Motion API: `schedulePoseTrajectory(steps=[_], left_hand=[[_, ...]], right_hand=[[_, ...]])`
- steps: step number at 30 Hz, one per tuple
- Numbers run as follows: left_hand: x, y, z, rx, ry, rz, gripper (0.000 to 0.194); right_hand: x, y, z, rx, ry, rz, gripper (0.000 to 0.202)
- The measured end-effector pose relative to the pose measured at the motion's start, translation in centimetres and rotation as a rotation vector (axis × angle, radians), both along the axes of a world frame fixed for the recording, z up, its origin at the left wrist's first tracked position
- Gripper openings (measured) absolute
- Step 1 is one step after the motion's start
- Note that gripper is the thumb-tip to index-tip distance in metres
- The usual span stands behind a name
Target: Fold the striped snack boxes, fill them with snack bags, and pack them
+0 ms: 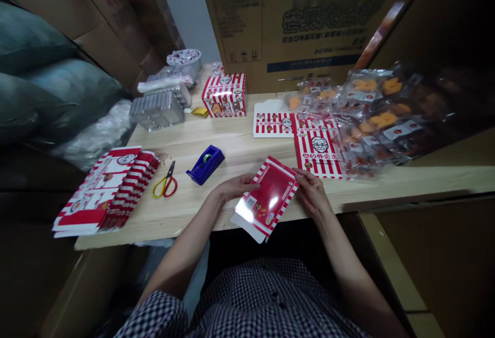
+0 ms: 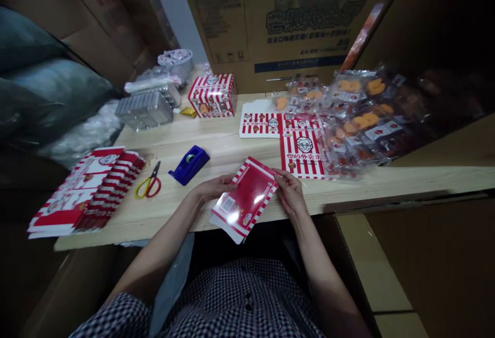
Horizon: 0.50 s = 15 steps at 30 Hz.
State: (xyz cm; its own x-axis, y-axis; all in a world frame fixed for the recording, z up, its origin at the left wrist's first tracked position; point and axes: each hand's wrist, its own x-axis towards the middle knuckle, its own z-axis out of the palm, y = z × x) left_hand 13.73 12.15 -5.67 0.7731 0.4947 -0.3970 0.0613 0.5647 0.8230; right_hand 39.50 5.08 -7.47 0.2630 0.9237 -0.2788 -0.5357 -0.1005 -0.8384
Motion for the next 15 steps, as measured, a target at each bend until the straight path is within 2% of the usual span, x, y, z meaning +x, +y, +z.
schedulePoseTrajectory(steps=[5,8,10,12,14,15], left_hand=[[0.1,-0.4,-0.6,0.014,0.082,0.077,0.054],[0.1,-0.3,0.1,0.075,0.104,0.130,0.056],[0.1,-0.6,1.5,0.156,0.113,0.105,0.053],[0.0,-1.6,3.6,0.296,0.113,0.036,0.050],[-0.2,-3.3,6.1,0.550,0.129,0.033,0.049],[-0.3,-4.5,7.1,0.733,0.153,0.088,0.046]], right_hand=[[-1.2,-0.5,-0.2,-0.039,0.045,0.072,0.040],[-2.9,-1.2,0.1,-0.041,0.060,0.133,0.047],[-3.6,-1.9,0.6,-0.024,0.060,0.150,0.052],[-3.4,-2.5,1.4,0.017,0.048,0.143,0.056],[-2.5,-3.0,2.4,0.078,0.023,0.139,0.056],[-1.8,-3.2,2.9,0.115,0.013,0.152,0.052]])
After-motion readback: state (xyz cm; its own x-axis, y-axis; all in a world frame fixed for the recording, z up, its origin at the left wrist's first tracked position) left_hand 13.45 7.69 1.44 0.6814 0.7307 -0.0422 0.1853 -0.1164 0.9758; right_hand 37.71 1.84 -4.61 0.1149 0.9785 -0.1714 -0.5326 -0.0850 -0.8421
